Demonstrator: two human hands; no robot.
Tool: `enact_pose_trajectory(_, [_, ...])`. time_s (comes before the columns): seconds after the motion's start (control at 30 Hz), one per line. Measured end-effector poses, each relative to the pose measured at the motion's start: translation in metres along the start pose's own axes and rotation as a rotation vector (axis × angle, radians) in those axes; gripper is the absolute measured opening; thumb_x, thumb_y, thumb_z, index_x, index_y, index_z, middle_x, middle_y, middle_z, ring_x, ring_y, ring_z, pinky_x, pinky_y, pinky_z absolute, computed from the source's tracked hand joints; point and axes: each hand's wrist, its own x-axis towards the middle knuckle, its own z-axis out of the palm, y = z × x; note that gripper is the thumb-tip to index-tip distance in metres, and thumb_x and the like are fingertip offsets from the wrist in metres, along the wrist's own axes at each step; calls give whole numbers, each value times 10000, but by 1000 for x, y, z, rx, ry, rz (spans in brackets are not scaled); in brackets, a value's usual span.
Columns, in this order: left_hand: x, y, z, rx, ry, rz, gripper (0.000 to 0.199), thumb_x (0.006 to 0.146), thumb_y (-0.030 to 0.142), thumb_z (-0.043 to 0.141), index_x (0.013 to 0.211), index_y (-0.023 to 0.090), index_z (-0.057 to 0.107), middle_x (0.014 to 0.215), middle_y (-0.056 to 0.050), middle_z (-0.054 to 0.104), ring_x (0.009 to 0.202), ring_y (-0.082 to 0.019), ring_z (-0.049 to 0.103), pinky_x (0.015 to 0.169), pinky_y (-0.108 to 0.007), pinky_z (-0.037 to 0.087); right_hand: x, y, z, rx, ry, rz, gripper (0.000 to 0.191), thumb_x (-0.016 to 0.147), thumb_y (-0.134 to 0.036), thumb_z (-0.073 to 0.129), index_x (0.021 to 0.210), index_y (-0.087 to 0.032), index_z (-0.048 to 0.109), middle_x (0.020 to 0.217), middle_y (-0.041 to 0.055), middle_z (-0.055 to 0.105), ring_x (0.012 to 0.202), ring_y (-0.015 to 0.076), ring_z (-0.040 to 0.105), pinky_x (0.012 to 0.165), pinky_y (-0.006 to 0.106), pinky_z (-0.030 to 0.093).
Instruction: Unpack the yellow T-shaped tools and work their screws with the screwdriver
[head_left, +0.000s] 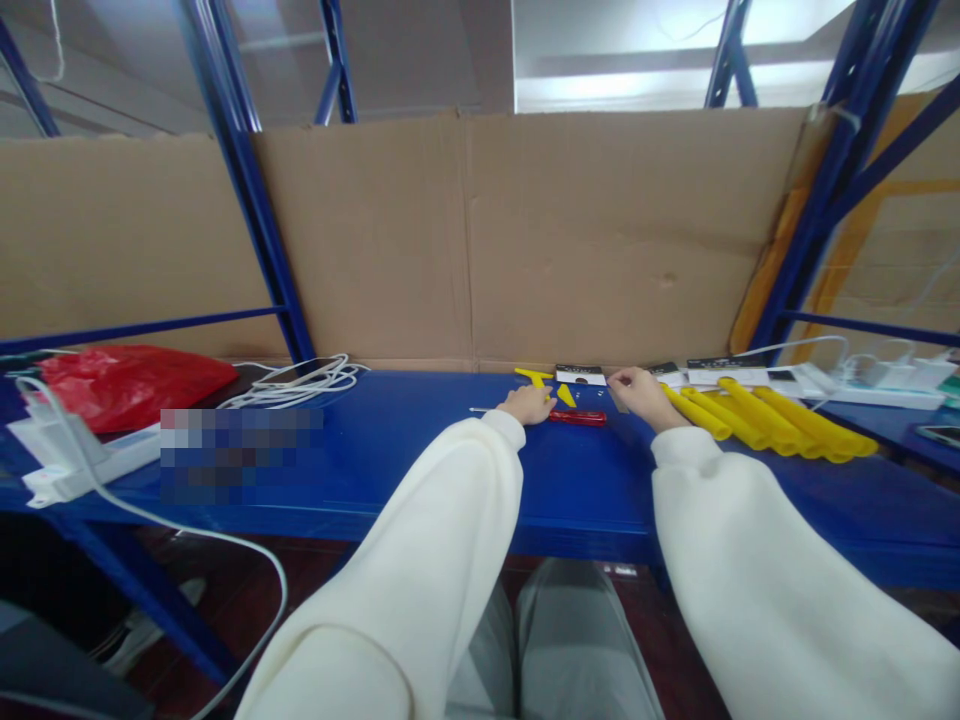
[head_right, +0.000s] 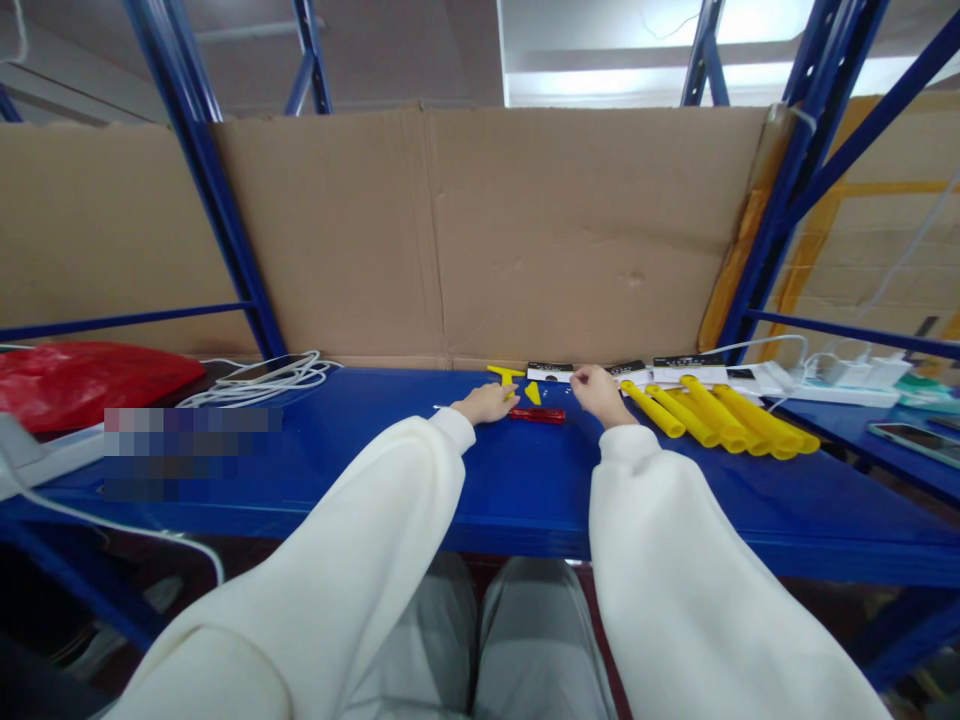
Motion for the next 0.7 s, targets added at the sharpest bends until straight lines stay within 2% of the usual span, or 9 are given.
enact_pose_trajectory(0.23, [3, 0, 1, -13, 0, -3, 524, 1010, 412, 344, 1473, 203, 474, 1457, -151, 556, 1333, -300, 534, 1082, -419, 396, -4, -6, -3, -37, -25, 23, 261, 806, -163, 516, 849, -145, 773, 914, 105, 777, 837, 218, 705, 764, 270, 507])
enact_pose_trajectory(0.43, [6, -3, 3, -3, 5, 31, 511, 1009, 396, 342, 1450, 192, 499, 1433, -145, 580, 1312, -287, 555, 1070, -404, 414, -6, -11, -7, -60, -57, 38, 265, 826, -157, 518, 879, -149, 777, 923, 105, 775, 888, 218, 706, 800, 266, 506])
enact_pose_trajectory(0.5, [5, -4, 4, -4, 8, 36, 510, 1012, 392, 336, 1454, 195, 496, 1441, -139, 574, 1317, -283, 552, 1073, -406, 416, -6, -11, -12, -99, -37, 91, 271, 846, -161, 514, 906, -150, 777, 953, 121, 769, 945, 239, 703, 839, 295, 508])
enact_pose_trajectory(0.63, [4, -5, 3, -2, -3, 36, 529, 1016, 400, 320, 1486, 199, 457, 1489, -130, 529, 1349, -276, 522, 1093, -406, 400, -6, 0, -28, -225, 87, 275, 314, 849, -133, 522, 1051, -127, 762, 1128, 198, 716, 1105, 307, 663, 917, 375, 506])
enact_pose_trajectory(0.7, [3, -4, 2, -1, -13, 31, 543, 1016, 409, 316, 1500, 192, 435, 1509, -135, 504, 1363, -276, 508, 1102, -409, 392, -8, 8, -35, -300, 82, 367, 349, 838, -129, 554, 1135, -87, 733, 1192, 241, 676, 1161, 326, 635, 939, 386, 509])
